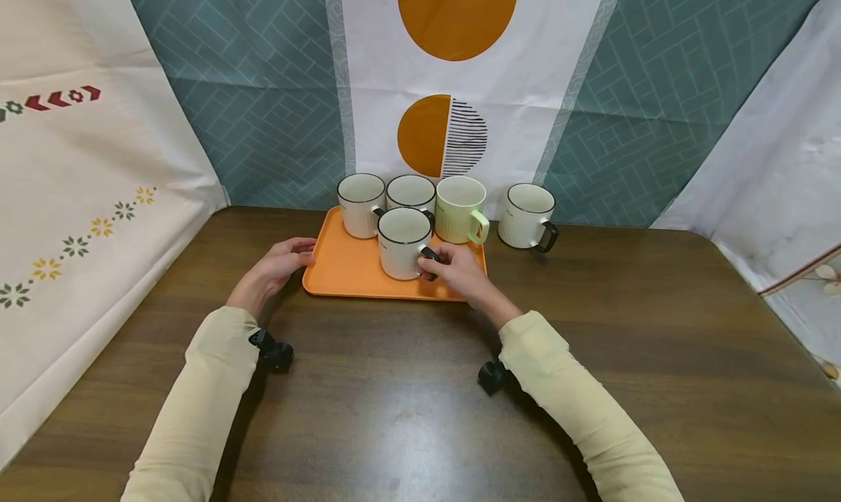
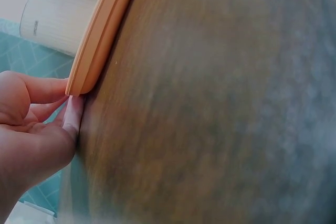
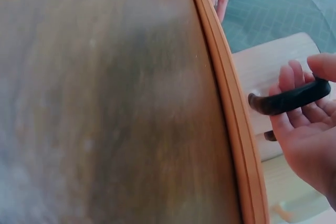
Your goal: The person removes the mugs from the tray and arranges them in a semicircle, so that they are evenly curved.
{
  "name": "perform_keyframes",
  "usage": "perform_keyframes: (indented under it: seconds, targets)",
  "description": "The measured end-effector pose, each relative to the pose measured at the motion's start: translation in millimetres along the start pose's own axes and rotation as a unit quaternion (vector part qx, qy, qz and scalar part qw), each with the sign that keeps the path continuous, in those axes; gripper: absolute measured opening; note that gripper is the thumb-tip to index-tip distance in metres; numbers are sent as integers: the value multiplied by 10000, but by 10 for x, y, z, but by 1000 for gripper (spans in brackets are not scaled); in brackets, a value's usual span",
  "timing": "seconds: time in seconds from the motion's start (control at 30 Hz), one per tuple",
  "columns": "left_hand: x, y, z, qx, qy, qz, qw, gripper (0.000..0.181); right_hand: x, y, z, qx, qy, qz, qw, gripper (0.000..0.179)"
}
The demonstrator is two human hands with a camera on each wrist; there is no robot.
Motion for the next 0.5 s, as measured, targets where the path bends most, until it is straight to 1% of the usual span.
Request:
perform_keyframes:
  seconds: [0.1, 0.27, 0.37, 0.5]
  targets:
    - [1, 10, -3, 17, 25, -24, 10000, 53, -3, 11, -27, 34, -102, -67, 9999, 23]
    - [4, 14, -10, -18, 35, -90, 10000, 53, -23, 64, -70, 126, -196, -64, 9997, 37]
    - [1, 15, -5, 2, 14, -101, 9999, 53, -35, 94, -89, 108, -266, -158, 9995, 38]
    - [9, 26, 3, 7, 15, -89, 10000, 53, -46, 125, -94, 138, -304, -458, 9984, 37]
Point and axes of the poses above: each hand's wrist, its own x-axis towards the middle knuckle, its own z-axis out of the back of the hand, y = z × x, the point moved 1 cm from there along x, towards the middle knuckle, and after that the axes turned 1 degree about z, right-handed, at the moved point
